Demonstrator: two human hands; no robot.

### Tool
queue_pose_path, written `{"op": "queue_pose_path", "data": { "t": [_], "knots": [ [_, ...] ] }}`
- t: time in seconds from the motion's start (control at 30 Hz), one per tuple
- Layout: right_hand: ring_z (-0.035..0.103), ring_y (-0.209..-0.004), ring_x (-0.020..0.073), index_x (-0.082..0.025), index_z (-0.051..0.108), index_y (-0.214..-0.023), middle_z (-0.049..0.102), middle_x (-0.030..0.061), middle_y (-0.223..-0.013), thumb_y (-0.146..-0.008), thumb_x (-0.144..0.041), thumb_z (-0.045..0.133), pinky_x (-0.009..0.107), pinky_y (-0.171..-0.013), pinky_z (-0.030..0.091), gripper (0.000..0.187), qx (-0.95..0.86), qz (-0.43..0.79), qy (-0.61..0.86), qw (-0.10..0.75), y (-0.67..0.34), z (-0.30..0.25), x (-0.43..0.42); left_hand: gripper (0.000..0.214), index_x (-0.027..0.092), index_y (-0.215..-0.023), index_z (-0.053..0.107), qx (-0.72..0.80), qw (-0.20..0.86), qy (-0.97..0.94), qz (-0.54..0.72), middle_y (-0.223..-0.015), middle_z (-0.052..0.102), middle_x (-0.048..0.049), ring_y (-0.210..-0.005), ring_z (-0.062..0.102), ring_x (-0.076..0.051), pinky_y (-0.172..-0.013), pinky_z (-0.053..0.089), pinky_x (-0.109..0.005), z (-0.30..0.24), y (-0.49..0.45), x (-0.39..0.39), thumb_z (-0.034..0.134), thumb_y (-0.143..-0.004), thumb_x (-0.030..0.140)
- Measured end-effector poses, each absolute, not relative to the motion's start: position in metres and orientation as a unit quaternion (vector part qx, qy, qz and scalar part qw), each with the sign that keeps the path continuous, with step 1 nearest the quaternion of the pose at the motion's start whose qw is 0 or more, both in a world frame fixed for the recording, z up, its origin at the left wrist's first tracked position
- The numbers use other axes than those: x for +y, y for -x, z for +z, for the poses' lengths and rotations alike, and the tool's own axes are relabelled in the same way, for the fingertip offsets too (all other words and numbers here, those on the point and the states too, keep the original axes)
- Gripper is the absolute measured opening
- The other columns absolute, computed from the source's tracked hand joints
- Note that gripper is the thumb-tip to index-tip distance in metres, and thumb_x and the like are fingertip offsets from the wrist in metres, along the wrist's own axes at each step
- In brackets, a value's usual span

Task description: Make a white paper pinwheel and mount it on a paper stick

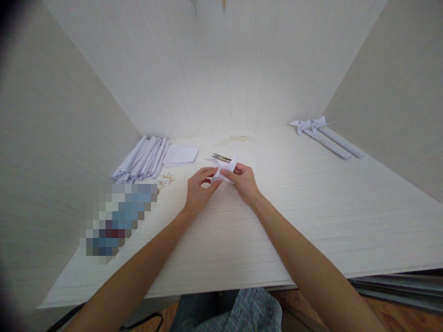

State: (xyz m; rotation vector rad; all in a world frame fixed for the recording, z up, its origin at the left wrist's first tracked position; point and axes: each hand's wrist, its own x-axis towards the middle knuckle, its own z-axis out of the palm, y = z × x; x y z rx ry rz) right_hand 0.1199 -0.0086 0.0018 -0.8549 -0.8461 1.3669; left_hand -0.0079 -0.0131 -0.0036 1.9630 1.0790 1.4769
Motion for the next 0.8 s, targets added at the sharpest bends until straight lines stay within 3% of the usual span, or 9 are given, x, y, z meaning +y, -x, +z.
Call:
{"op": "queue_pose_path", "data": {
  "t": [0.23,0.37,0.47,0.53,0.63,0.8],
  "knots": [
    [0.061,-0.061,0.0132,-0.017,0.068,-0.068,0.069,0.0008,-0.065,-0.046,-0.026,0.078,0.029,-0.068,0.048,0.025,-0.35,0.606,0.369,0.612,-0.122,0.003,-0.007,0.032,0.018,-0.095,0.06,0.398,0.18,-0.721,0.538,-0.088,0.062,-0.0036,-0.07,0.057,-0.01,-0.056,0.048,-0.021,-0.006,0.009,-0.013,0.067,-0.064,0.017],
    [0.061,-0.061,0.0131,-0.017,0.068,-0.067,0.07,0.0017,-0.068,-0.046,-0.024,0.078,0.029,-0.066,0.048,0.024,-0.361,0.602,0.384,0.6,-0.123,0.001,-0.006,0.036,0.015,-0.098,0.056,0.419,0.013,-0.725,0.547,-0.094,0.056,-0.0077,-0.086,0.055,-0.016,-0.072,0.048,-0.031,-0.008,0.013,-0.014,0.066,-0.065,0.023],
    [0.061,-0.062,0.0126,-0.017,0.069,-0.07,0.07,0.0009,-0.07,-0.047,-0.022,0.077,0.028,-0.066,0.048,0.025,-0.394,0.588,0.386,0.592,-0.122,-0.001,-0.006,0.036,0.018,-0.104,0.054,0.414,-0.111,-0.763,0.483,-0.107,0.053,-0.0102,-0.105,0.048,-0.022,-0.095,0.035,-0.045,-0.007,0.017,-0.015,0.062,-0.07,0.027],
    [0.061,-0.062,0.012,-0.018,0.069,-0.071,0.07,-0.0002,-0.071,-0.047,-0.021,0.077,0.027,-0.067,0.048,0.026,-0.422,0.575,0.384,0.587,-0.122,-0.003,-0.006,0.035,0.022,-0.107,0.053,0.414,-0.151,-0.789,0.428,-0.116,0.05,-0.0101,-0.114,0.042,-0.025,-0.102,0.021,-0.053,-0.006,0.018,-0.016,0.059,-0.072,0.027],
    [0.06,-0.062,0.0117,-0.018,0.068,-0.071,0.069,-0.0009,-0.071,-0.046,-0.02,0.077,0.027,-0.066,0.048,0.026,-0.459,0.558,0.386,0.574,-0.122,-0.005,-0.006,0.036,0.026,-0.109,0.052,0.419,-0.168,-0.81,0.373,-0.123,0.048,-0.0094,-0.122,0.034,-0.028,-0.102,0.009,-0.059,-0.004,0.019,-0.017,0.057,-0.073,0.025],
    [0.06,-0.062,0.0121,-0.017,0.066,-0.067,0.068,-0.0013,-0.068,-0.046,-0.02,0.076,0.027,-0.065,0.048,0.024,-0.504,0.541,0.387,0.551,-0.121,-0.005,-0.006,0.039,0.028,-0.109,0.053,0.418,-0.18,-0.823,0.339,-0.125,0.047,-0.0095,-0.124,0.032,-0.029,-0.101,0.007,-0.062,-0.002,0.02,-0.018,0.058,-0.071,0.02]
  ]
}}
